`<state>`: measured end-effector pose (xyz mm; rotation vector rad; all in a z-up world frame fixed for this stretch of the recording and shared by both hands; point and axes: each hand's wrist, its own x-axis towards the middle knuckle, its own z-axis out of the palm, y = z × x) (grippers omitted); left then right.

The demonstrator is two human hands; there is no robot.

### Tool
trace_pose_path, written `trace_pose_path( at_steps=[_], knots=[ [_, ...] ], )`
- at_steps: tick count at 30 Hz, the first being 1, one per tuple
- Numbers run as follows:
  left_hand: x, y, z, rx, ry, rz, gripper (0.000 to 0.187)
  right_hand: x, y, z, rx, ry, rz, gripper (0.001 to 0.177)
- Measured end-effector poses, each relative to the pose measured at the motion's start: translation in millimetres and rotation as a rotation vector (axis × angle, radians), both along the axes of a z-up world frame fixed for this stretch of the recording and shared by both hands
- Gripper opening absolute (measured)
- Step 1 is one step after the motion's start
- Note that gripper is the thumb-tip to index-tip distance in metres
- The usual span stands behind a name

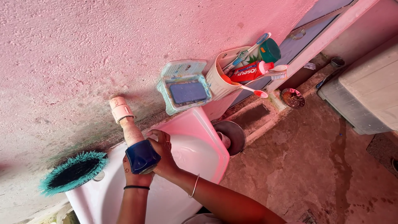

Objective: Cleaning a bathroom sink and water tap with a green cloth.

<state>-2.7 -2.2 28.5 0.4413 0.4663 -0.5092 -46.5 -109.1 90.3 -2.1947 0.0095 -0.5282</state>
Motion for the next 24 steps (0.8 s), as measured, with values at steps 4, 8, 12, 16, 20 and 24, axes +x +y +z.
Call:
trace_pose_path(
  at_steps=[4,8,12,16,20,24],
  knots=[
    [-3.7,-11.1,-19.6,0.051,-0.126,0.017,0.031,-7.1,4.8,5.7,0.374,0.045,0.131,0.059],
    [4.6,-8.8,-40.9,0.015,-0.156,-0.011,0.038,-13.0,9.4,35.1,0.515,-0.004,0.151,0.069],
    [6.6,-12.6,-16.3,0.1,-0.053,0.019,0.033,-14.2,1.7,75.3,0.782,0.016,0.174,0.054],
    [4.8,-22.5,30.8,0.479,-0.387,-0.054,0.036,-13.0,-3.6,113.0,0.923,-0.054,0.196,0.05],
    [12.4,-24.7,65.5,0.465,-0.165,-0.159,0.052,-8.8,-13.5,134.6,1.005,0.166,0.237,0.055],
    [-1.1,-11.8,66.2,0.159,-0.23,-0.161,0.034,-12.4,-11.7,140.9,1.122,0.315,0.273,0.056]
  ],
)
